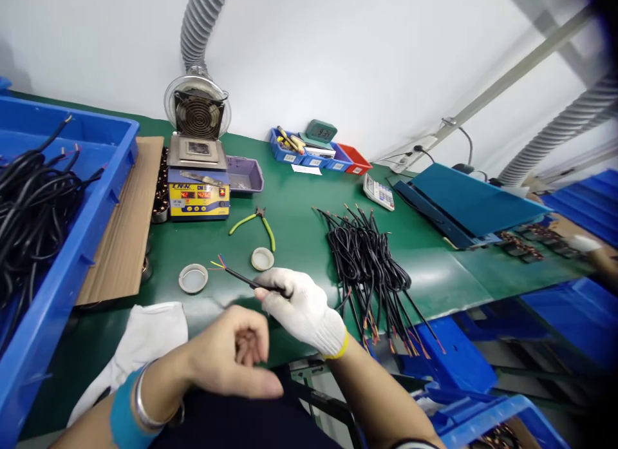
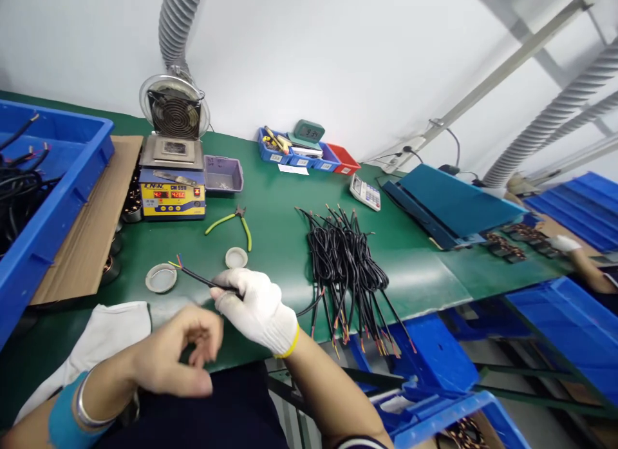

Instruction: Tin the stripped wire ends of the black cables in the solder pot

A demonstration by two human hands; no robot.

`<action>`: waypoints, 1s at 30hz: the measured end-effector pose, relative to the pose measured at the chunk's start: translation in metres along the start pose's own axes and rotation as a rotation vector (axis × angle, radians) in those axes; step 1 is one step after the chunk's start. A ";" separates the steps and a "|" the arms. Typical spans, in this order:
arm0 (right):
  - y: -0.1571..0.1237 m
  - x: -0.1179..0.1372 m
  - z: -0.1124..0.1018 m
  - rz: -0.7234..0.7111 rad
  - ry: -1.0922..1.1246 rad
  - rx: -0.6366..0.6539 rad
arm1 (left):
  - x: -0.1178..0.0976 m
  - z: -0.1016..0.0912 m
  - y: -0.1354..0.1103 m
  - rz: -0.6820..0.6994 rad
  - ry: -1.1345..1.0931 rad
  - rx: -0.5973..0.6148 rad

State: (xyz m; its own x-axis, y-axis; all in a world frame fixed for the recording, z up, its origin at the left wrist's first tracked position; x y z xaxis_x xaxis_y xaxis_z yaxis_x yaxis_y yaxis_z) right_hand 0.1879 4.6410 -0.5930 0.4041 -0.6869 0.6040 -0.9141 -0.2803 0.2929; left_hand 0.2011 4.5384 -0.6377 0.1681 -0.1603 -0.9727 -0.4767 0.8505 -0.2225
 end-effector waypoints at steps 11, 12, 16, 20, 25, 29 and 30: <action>0.035 -0.004 0.056 0.092 -0.249 0.418 | 0.021 0.020 0.003 -0.136 0.434 0.176; 0.036 -0.005 0.058 0.101 -0.258 0.433 | 0.021 0.020 0.003 -0.132 0.442 0.175; 0.038 -0.004 0.061 0.109 -0.312 0.496 | 0.021 0.021 0.002 -0.116 0.455 0.178; 0.041 0.002 0.058 0.091 -0.426 0.501 | 0.022 0.022 0.002 -0.094 0.454 0.178; 0.048 0.014 0.055 0.052 -0.577 0.501 | 0.021 0.023 0.001 -0.066 0.449 0.170; 0.052 0.022 0.057 0.014 -0.634 0.504 | 0.019 0.023 0.000 -0.049 0.457 0.169; 0.052 0.022 0.056 0.021 -0.630 0.506 | 0.019 0.022 -0.001 -0.048 0.460 0.169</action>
Point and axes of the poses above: each hand's wrist, its own y-axis towards the middle knuckle, its own z-axis out of the palm, x = y × z, the point moved 7 cm from there along y, towards the middle knuckle, and after that the axes turned 15 degrees about -z, right-handed, at the moved point
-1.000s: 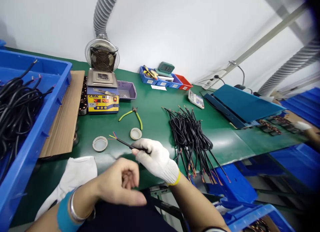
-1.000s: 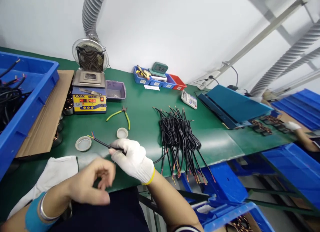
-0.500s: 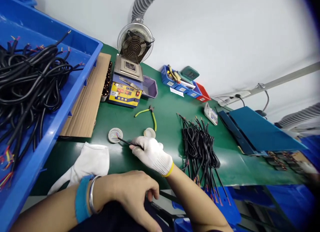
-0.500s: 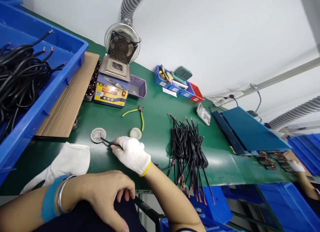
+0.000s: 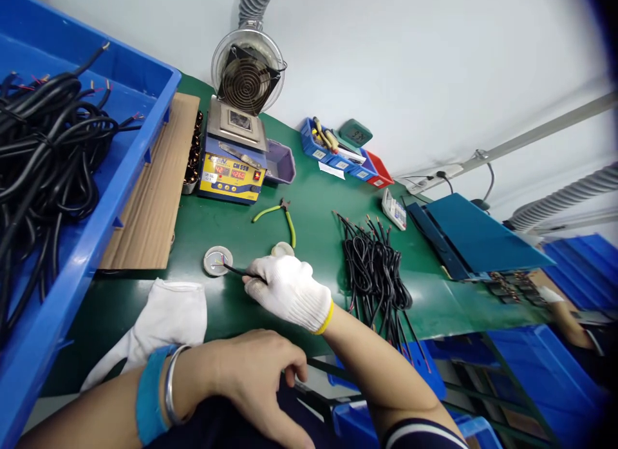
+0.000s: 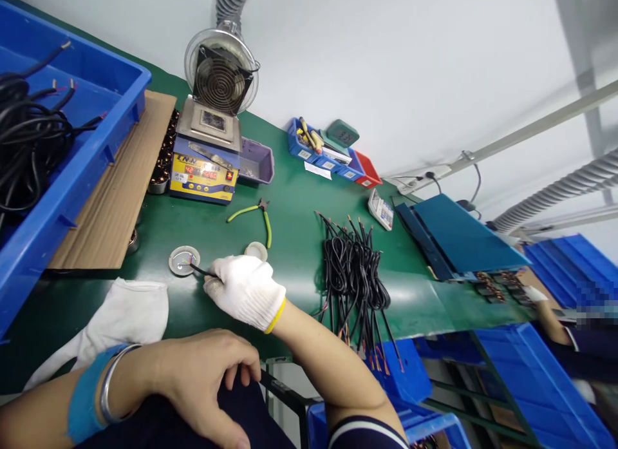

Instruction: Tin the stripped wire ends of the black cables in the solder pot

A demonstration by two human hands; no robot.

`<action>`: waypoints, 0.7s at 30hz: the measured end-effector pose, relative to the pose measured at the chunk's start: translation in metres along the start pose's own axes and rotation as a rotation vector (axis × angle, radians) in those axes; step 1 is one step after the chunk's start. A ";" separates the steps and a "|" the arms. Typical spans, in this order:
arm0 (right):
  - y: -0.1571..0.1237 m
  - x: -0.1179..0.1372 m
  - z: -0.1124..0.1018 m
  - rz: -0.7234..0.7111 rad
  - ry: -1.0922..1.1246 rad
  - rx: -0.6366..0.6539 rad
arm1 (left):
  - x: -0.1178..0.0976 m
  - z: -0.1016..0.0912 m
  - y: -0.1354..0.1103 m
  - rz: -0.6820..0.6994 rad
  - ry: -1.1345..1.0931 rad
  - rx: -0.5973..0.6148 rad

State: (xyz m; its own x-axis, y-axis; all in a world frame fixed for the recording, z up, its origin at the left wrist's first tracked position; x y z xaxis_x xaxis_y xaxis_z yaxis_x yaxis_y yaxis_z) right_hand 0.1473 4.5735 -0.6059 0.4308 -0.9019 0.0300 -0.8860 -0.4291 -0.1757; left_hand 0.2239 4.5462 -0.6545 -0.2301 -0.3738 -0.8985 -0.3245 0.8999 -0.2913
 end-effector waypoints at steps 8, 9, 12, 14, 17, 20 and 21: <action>-0.021 -0.035 -0.064 0.124 0.186 -0.222 | 0.003 0.002 0.000 0.007 0.005 -0.009; -0.021 -0.045 -0.081 0.156 0.154 -0.257 | 0.004 0.003 0.000 0.009 0.000 -0.008; -0.004 -0.072 -0.139 0.181 -0.027 -0.318 | 0.005 0.004 0.000 0.023 -0.008 -0.003; 0.021 -0.084 -0.176 0.133 -0.168 -0.349 | 0.005 0.003 0.000 0.018 -0.014 0.000; 0.067 -0.102 -0.213 0.120 -0.239 -0.341 | 0.006 0.000 0.001 -0.026 -0.058 0.016; 0.111 -0.108 -0.229 0.098 -0.217 -0.251 | 0.010 -0.004 0.003 -0.083 -0.108 0.010; 0.123 -0.108 -0.232 0.087 -0.208 -0.228 | 0.012 -0.006 0.005 -0.094 -0.122 0.008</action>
State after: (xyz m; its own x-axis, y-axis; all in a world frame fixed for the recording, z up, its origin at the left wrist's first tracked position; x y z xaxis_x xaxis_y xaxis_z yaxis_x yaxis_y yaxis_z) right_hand -0.0479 4.6062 -0.4028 0.3565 -0.9164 -0.1818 -0.9266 -0.3717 0.0565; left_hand 0.2145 4.5448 -0.6645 -0.0857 -0.4268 -0.9003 -0.3321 0.8642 -0.3780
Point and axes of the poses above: each hand's wrist, its own y-axis towards the middle knuckle, its own z-axis out of the palm, x = y × z, the point moved 7 cm from there along y, towards the middle knuckle, and after that the axes turned 15 degrees about -z, right-handed, at the moved point
